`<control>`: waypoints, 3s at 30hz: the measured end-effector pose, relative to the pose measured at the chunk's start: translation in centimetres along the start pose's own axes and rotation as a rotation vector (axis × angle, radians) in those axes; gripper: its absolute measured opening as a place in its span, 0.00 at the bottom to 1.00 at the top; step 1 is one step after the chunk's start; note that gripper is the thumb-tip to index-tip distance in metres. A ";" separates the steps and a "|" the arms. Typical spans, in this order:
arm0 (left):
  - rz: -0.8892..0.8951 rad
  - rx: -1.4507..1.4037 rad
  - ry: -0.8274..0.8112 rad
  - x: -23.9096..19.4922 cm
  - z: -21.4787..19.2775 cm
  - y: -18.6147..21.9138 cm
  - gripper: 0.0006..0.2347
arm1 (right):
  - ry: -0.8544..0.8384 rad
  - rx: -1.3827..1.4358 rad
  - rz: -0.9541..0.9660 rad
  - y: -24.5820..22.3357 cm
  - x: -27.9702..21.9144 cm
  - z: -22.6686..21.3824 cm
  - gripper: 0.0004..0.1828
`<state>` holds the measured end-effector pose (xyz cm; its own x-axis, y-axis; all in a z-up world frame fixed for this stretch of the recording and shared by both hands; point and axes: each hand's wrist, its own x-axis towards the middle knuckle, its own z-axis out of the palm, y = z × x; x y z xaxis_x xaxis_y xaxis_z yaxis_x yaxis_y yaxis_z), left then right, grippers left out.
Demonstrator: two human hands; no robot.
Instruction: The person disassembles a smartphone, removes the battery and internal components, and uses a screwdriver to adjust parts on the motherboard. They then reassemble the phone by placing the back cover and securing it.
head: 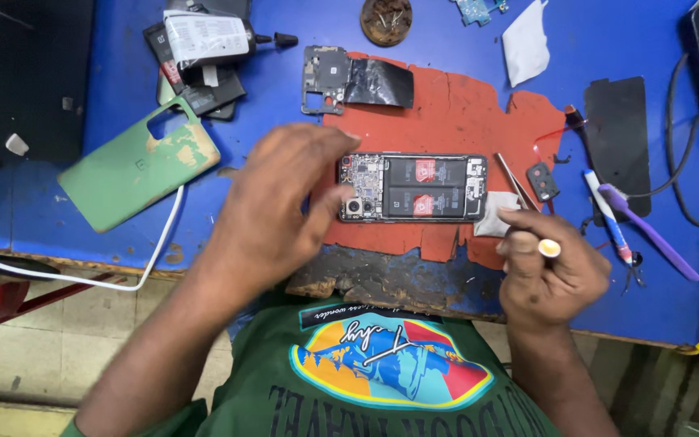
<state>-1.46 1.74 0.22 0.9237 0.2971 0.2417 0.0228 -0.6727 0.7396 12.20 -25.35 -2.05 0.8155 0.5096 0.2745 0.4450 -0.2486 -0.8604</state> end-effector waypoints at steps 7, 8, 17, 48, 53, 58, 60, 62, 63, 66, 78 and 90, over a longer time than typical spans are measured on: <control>-0.048 -0.088 0.012 -1.8 1.1 0.3 0.34 | 0.078 0.189 -0.019 1.1 -1.0 0.4 0.31; -0.046 -0.075 0.003 -1.8 1.2 0.3 0.36 | 0.081 0.209 -0.025 1.2 -1.1 0.4 0.32; -0.056 -0.060 -0.024 -1.6 1.9 -0.3 0.37 | 0.167 0.309 -0.114 2.6 -1.0 0.2 0.37; -0.094 0.026 -0.092 -2.0 -0.4 -1.4 0.35 | 0.177 0.478 -0.130 2.1 0.2 0.3 0.25; -0.017 0.064 -0.104 -1.1 0.2 -0.3 0.36 | 0.070 0.418 -0.034 1.1 0.5 0.5 0.17; 0.136 0.115 -0.209 1.2 2.3 1.3 0.36 | 0.037 0.322 -0.049 1.2 0.3 0.8 0.19; 0.167 0.128 -0.209 2.1 2.8 1.7 0.35 | 0.023 0.258 -0.066 1.2 0.5 0.6 0.20; 0.193 0.129 -0.216 2.6 2.8 2.0 0.34 | 0.001 0.225 -0.060 1.0 0.8 0.1 0.22; 0.205 0.125 -0.224 2.8 2.6 2.0 0.33 | -0.009 0.234 -0.050 0.8 1.2 -0.3 0.23; 0.209 0.106 -0.254 2.8 2.3 1.9 0.33 | -0.053 0.259 -0.015 0.0 2.0 -1.5 0.26; 0.084 0.061 -0.244 1.8 2.5 0.7 0.38 | -0.273 0.189 -0.201 0.5 1.9 1.2 0.30; 0.066 0.063 -0.236 1.8 2.7 0.6 0.38 | -0.281 0.031 -0.272 0.6 2.2 1.3 0.30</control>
<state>1.25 0.06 -0.63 0.9875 0.0894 0.1297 -0.0239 -0.7289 0.6843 13.74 -23.29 -2.53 0.5341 0.7602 0.3699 0.6159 -0.0501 -0.7863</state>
